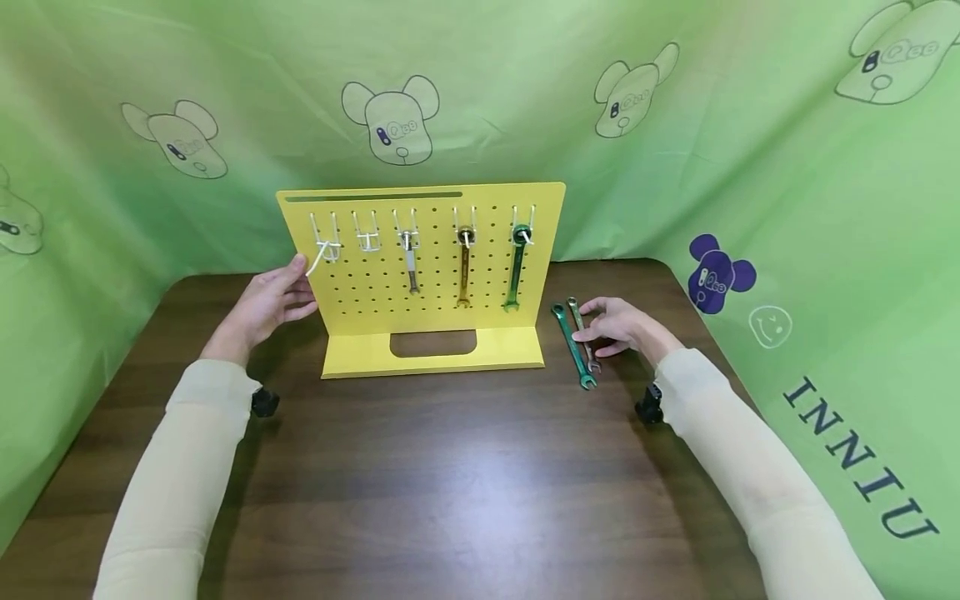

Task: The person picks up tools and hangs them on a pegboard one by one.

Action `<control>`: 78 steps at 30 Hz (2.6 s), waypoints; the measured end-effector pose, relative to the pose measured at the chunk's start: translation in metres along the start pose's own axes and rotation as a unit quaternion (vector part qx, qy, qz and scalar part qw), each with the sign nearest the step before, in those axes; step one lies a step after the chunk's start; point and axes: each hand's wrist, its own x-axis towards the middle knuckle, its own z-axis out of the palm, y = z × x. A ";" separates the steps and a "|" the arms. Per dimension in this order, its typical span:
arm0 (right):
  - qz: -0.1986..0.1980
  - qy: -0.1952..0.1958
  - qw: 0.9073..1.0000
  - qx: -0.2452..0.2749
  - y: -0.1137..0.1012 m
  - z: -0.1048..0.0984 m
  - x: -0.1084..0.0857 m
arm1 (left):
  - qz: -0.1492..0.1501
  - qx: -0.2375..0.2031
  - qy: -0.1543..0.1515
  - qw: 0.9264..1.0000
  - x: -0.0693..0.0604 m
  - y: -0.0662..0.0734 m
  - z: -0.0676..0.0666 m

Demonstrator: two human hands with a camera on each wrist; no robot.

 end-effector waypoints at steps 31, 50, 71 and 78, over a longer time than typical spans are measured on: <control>-0.008 0.027 1.000 -0.002 0.001 0.000 -0.002 | 0.006 0.016 0.026 1.000 0.004 -0.002 0.002; -0.028 -0.042 0.999 0.002 -0.004 -0.008 -0.011 | 0.010 0.024 0.030 0.999 0.004 -0.001 0.002; -0.124 -0.114 0.984 -0.053 -0.070 0.023 -0.065 | 0.006 0.023 0.028 0.999 0.005 -0.002 0.002; -0.157 -0.137 0.975 -0.077 -0.100 0.049 -0.071 | 0.006 0.016 0.026 1.000 0.006 -0.003 0.002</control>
